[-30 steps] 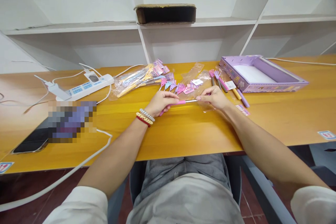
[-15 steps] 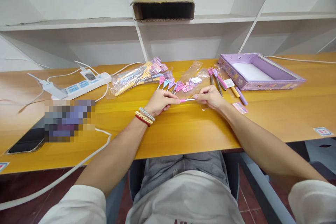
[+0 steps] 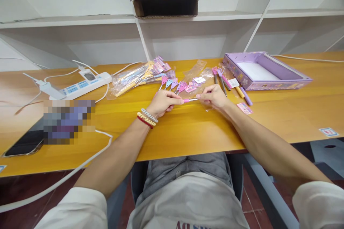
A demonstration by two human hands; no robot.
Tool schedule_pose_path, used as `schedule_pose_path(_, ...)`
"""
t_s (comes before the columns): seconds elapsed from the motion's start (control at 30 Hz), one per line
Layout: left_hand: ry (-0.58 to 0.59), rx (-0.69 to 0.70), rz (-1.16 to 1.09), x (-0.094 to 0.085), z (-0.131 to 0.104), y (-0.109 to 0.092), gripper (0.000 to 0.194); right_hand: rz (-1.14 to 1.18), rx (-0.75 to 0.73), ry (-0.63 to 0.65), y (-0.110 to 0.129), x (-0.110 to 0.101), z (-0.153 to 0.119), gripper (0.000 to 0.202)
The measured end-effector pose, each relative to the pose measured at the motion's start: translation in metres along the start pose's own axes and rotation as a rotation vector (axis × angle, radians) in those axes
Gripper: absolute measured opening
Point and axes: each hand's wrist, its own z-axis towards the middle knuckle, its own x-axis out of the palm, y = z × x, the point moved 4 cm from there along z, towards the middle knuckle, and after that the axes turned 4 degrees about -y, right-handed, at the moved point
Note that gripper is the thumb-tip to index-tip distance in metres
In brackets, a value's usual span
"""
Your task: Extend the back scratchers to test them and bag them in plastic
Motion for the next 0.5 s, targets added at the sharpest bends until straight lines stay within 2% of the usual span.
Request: schedule_pose_path(0.5, 0.006, -0.016, -0.044, 0.0020, 0.0019, 0.0038, 0.029, -0.113, -0.056, -0.025, 0.0064, 0.0003, -0.0002, 0.042)
